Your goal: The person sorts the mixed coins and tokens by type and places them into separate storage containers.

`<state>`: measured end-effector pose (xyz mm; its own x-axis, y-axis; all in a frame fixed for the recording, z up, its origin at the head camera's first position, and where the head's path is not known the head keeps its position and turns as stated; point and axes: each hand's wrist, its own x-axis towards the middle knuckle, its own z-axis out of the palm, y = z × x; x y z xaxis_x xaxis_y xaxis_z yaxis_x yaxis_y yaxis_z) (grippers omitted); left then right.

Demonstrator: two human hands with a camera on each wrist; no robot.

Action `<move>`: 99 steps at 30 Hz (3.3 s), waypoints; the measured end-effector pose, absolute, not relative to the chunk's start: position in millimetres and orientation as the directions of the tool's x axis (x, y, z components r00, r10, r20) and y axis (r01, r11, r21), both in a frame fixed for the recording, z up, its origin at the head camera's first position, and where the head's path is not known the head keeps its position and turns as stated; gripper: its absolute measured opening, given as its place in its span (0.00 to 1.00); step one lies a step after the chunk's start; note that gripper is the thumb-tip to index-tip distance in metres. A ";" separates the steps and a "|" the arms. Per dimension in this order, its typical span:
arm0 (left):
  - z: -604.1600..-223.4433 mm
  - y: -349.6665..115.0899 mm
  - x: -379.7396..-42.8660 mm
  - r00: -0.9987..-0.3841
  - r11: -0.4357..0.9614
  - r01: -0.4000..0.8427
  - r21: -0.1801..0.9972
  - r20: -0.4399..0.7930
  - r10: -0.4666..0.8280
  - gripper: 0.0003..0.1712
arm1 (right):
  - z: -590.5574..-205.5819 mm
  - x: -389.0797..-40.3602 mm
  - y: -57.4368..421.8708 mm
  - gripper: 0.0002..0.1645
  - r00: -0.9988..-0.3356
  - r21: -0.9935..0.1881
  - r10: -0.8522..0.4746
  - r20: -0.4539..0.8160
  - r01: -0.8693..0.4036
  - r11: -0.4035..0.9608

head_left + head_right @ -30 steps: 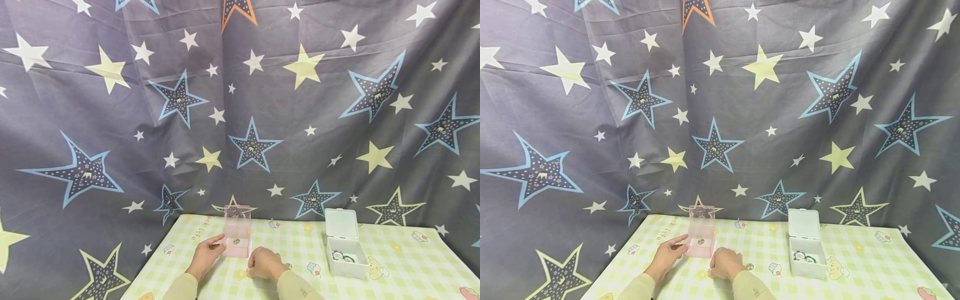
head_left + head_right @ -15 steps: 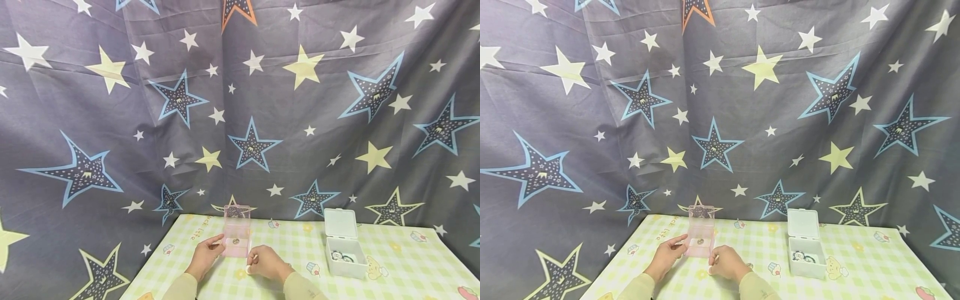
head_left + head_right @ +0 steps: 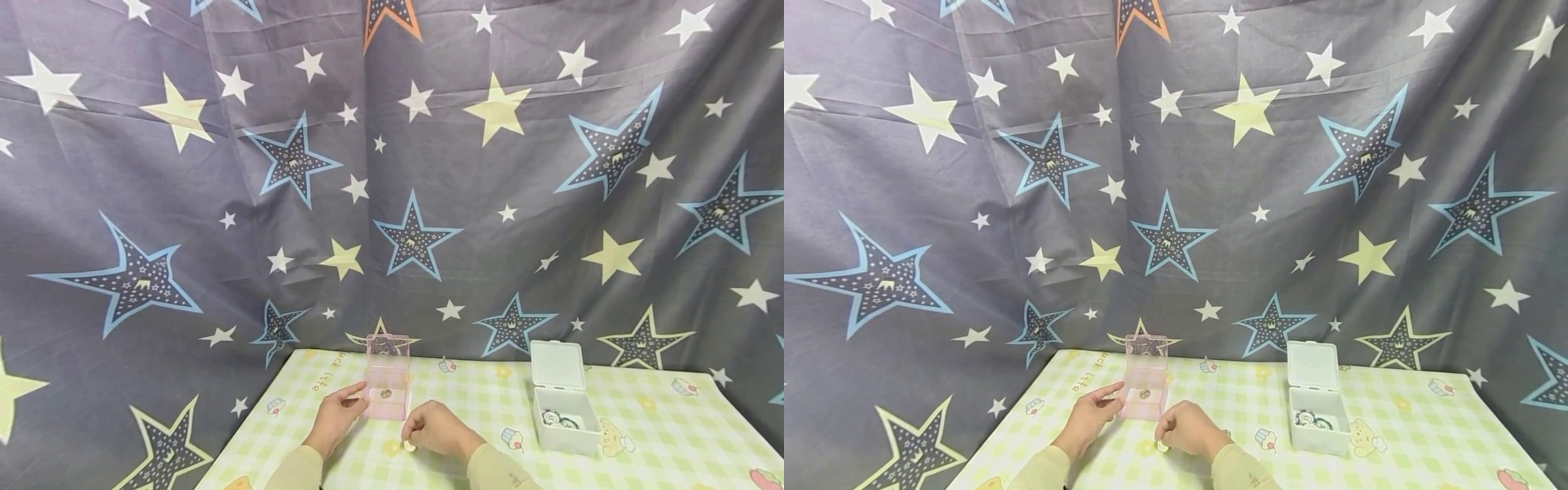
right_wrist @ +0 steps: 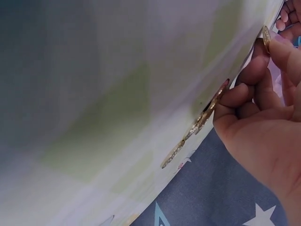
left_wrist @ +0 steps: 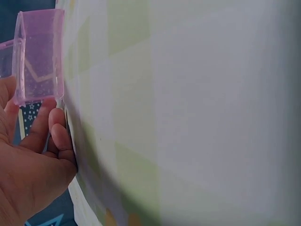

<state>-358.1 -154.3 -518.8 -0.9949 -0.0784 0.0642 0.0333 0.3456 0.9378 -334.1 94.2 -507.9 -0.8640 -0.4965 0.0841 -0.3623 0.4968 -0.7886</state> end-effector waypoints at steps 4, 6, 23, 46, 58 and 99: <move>-519.6 -154.3 -357.9 -0.995 0.344 0.030 0.938 0.061 -0.080 0.27 | -507.3 -333.5 94.2 0.11 -0.856 -0.771 -0.512 0.076 -0.376 0.514; -519.8 -154.3 -357.5 -0.995 0.340 0.029 0.940 0.060 -0.081 0.26 | -506.3 -332.9 94.7 0.12 -0.854 -0.764 -0.515 0.073 -0.380 0.522; -519.6 -155.2 -358.2 -0.995 0.340 0.035 0.940 0.063 -0.072 0.28 | -497.9 -332.3 111.7 0.08 -0.807 -0.713 -0.590 0.035 -0.434 0.550; -518.3 -154.2 -356.5 -0.995 0.334 0.040 0.942 0.069 -0.074 0.27 | -482.6 -342.8 95.5 0.12 -0.958 -0.928 -0.274 0.086 -0.177 0.327; -520.1 -154.2 -357.0 -0.996 0.325 0.041 0.945 0.066 -0.068 0.27 | -484.7 -343.2 82.9 0.11 -0.972 -0.921 -0.205 0.114 -0.181 0.344; -516.2 -152.9 -362.2 -0.997 0.421 0.058 0.905 0.075 -0.023 0.26 | -486.1 -331.9 204.5 0.11 -0.962 -0.739 -0.268 0.048 -0.215 0.638</move>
